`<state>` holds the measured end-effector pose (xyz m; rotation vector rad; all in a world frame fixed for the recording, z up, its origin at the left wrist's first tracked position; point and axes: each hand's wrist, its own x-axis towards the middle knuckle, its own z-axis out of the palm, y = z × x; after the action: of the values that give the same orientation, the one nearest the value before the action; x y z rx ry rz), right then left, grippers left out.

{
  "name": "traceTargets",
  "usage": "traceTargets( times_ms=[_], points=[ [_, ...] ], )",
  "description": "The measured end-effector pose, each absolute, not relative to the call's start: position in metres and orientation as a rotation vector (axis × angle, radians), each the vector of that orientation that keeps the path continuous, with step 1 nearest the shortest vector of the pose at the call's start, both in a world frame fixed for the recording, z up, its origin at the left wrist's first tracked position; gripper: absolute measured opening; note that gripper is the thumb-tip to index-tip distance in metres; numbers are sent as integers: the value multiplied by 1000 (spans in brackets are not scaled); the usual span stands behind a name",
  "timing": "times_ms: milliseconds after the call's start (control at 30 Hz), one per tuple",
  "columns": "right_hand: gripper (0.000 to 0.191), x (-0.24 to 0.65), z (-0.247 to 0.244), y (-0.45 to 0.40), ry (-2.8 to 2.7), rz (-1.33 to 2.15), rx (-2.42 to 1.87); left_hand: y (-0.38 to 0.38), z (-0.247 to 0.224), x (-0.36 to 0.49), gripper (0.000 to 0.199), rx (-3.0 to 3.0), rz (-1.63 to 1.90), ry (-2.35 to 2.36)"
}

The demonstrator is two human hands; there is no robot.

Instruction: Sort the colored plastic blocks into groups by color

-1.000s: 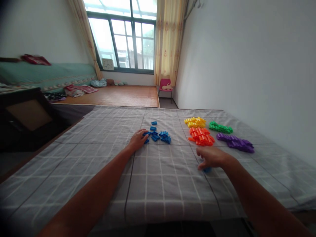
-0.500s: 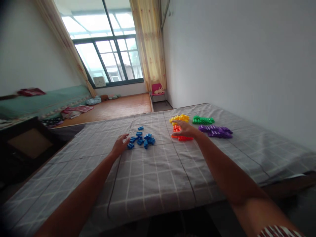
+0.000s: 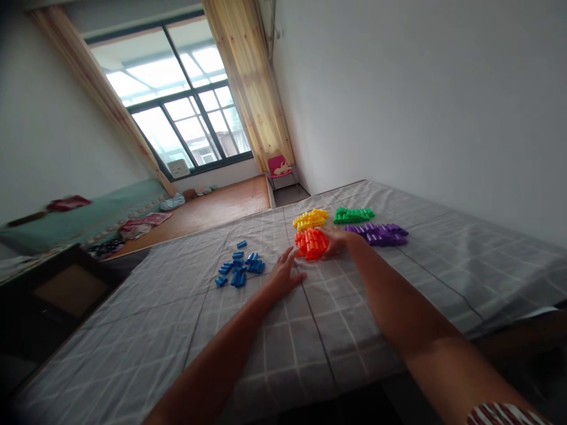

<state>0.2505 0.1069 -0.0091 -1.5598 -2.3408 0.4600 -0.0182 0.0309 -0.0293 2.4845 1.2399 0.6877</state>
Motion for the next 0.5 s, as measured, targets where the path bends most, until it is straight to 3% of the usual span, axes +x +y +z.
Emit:
traceTargets(
  times_ms=[300,500],
  points=[
    [95,162,-14,106,-2430,523,-1201,40,-31,-44,91,2471,848,1438],
    [77,92,2,123,-2243,850,-1082,50,-14,-86,71,2376,945,1721]
  ],
)
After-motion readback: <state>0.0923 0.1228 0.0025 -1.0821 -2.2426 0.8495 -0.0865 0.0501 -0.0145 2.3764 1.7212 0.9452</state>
